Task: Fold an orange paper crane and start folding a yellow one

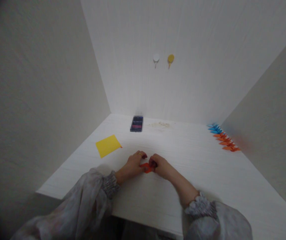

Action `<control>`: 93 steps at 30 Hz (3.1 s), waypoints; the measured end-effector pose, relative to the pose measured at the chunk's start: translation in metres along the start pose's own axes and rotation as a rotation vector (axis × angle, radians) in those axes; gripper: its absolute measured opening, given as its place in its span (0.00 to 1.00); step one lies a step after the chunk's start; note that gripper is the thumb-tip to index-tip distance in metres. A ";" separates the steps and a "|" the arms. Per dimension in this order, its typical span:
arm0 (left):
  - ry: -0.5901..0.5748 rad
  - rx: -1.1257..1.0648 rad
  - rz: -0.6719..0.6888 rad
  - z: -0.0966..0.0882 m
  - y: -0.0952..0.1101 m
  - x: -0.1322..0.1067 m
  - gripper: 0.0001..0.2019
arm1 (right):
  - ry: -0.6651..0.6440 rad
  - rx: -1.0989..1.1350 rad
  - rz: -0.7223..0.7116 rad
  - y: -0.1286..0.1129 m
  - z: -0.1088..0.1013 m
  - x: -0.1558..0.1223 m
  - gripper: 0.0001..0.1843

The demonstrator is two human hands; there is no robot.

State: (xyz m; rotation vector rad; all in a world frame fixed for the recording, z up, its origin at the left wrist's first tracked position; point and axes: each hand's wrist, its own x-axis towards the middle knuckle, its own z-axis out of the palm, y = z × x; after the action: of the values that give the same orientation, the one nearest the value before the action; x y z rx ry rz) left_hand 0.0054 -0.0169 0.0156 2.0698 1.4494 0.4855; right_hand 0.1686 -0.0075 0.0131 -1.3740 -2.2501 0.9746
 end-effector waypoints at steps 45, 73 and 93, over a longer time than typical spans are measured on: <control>-0.012 0.144 0.514 -0.014 0.006 -0.016 0.12 | 0.079 -0.074 -0.259 -0.015 -0.015 -0.028 0.10; -0.048 0.137 0.648 -0.026 -0.010 -0.012 0.16 | 0.212 -0.485 -0.497 0.005 -0.007 -0.021 0.11; -0.052 0.157 0.571 -0.023 -0.009 -0.008 0.12 | 0.191 -0.512 -0.526 -0.004 -0.008 -0.024 0.12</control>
State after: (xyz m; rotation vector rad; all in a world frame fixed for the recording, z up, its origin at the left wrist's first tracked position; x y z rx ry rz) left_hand -0.0177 -0.0165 0.0283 2.6030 0.8704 0.5410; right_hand 0.1821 -0.0266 0.0229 -0.8925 -2.6007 0.0925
